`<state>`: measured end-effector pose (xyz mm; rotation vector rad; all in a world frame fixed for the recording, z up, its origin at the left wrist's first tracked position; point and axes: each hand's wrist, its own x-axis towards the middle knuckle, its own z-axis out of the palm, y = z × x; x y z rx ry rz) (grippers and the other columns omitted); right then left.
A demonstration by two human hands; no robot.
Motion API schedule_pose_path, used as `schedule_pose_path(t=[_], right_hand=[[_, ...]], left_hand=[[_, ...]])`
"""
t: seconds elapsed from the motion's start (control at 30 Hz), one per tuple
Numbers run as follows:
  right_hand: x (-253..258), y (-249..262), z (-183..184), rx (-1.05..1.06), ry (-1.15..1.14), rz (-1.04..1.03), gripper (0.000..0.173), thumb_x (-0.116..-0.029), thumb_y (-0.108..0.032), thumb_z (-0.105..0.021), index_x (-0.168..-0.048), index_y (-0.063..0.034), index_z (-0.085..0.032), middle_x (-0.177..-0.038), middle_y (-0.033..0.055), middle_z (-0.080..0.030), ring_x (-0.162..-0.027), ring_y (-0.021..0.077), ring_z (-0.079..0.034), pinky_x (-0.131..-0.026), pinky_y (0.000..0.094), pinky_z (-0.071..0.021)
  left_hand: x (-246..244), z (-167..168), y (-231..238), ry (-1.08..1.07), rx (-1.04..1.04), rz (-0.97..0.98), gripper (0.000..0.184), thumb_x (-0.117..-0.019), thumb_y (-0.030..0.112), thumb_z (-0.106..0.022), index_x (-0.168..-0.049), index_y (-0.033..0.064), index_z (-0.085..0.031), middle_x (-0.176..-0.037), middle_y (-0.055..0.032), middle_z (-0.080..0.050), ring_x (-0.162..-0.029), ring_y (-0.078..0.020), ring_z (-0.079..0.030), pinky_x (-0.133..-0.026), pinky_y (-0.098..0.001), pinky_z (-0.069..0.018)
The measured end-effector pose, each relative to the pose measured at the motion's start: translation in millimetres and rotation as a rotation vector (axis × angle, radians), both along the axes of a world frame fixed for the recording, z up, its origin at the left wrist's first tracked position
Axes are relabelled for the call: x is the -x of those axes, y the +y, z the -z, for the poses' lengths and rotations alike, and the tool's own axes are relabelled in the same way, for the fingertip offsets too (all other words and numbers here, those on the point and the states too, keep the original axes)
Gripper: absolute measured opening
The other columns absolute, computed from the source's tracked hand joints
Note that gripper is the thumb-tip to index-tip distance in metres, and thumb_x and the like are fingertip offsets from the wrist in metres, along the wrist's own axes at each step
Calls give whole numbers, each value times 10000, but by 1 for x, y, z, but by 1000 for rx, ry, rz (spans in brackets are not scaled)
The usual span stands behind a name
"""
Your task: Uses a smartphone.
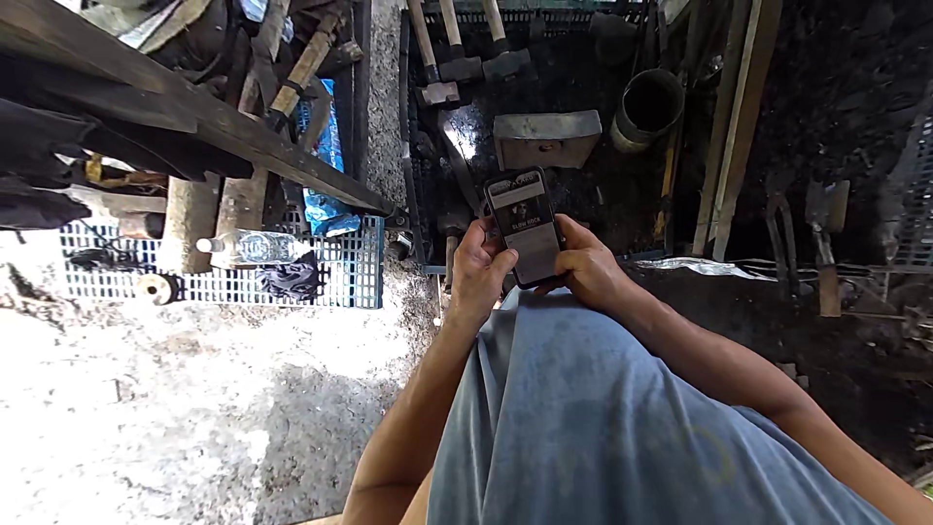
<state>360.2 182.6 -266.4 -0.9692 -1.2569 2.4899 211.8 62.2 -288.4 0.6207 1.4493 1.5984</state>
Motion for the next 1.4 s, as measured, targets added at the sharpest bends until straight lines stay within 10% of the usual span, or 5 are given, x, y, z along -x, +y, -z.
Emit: schedule_pose_path(t=[0.9,1.1,1.4], right_hand=[[2,6,2,-13,24,-7,644,-831,112,-425,-1447,-76,-438,-1222,225,-658,-936,390,-726,-633,565,-635],[2,6,-2,-14,9,3,671,-821,121,-422,-1461,-80,-429,-1235,224,-657,-937,389,-728,-625,554,-637],[0,5,0,-11,5,15,685,-808,113,-434,-1462,-91,-432,-1242,227,-654,-923,388,-727,-615,542,-634]], left_hand=[[5,2,10,20,57,-51,316,-1051,178,-565,-1328,27,-580,-1098,-112,-725,-969,-219,-735,-859,-426,-639],[4,-1,6,-5,-18,46,539,-884,-108,-612,-1389,7,-461,-1161,-142,-729,-1031,-229,-735,-893,-390,-627],[5,0,1,-8,-41,111,617,-855,-57,-574,-1446,3,-410,-1248,-151,-689,-1125,-233,-690,-934,-397,-598]])
